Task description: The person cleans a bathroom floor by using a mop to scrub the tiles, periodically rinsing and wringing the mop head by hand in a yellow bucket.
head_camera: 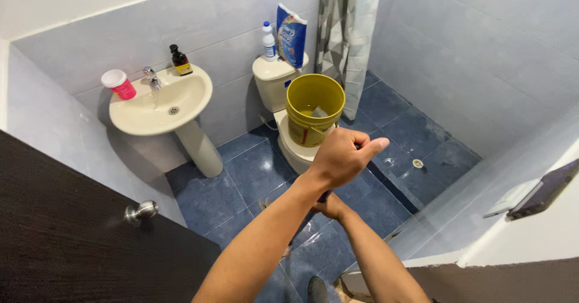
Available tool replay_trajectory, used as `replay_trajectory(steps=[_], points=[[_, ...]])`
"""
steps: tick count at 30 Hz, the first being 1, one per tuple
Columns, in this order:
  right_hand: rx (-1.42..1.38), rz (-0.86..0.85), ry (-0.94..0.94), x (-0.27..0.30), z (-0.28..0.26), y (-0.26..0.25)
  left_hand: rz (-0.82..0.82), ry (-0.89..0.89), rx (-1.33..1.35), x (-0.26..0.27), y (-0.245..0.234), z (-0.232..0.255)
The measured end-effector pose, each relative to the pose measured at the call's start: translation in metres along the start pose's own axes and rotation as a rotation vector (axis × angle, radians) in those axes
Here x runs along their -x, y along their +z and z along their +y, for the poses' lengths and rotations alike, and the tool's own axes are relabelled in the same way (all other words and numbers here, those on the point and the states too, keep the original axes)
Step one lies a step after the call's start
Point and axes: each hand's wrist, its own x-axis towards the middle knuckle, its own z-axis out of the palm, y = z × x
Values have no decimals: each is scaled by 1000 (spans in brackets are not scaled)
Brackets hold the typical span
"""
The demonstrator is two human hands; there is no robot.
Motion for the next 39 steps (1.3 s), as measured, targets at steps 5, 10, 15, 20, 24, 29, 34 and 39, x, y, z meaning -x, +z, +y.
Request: replay_trajectory(steps=[5, 10, 15, 20, 24, 29, 34, 39], points=[[112, 35, -30, 3, 19, -40, 63, 49, 36, -7, 9, -2], [184, 224, -71, 17, 11, -75, 78, 37, 61, -8, 14, -18], [426, 529, -1, 11, 4, -102, 99, -37, 275, -15, 11, -24], [303, 571, 14, 1, 2, -137, 338, -36, 49, -40, 25, -9], [-66, 439, -322, 7, -41, -146, 390, 46, -16, -60, 44, -6], [-127, 667, -161, -2, -59, -155, 281, 217, 33, -102, 61, -34], [-76, 813, -118, -28, -40, -187, 45, 475, 91, -148, 76, -67], [-17, 968, 5, -43, -41, -204, -193, 575, 118, -210, 73, -81]])
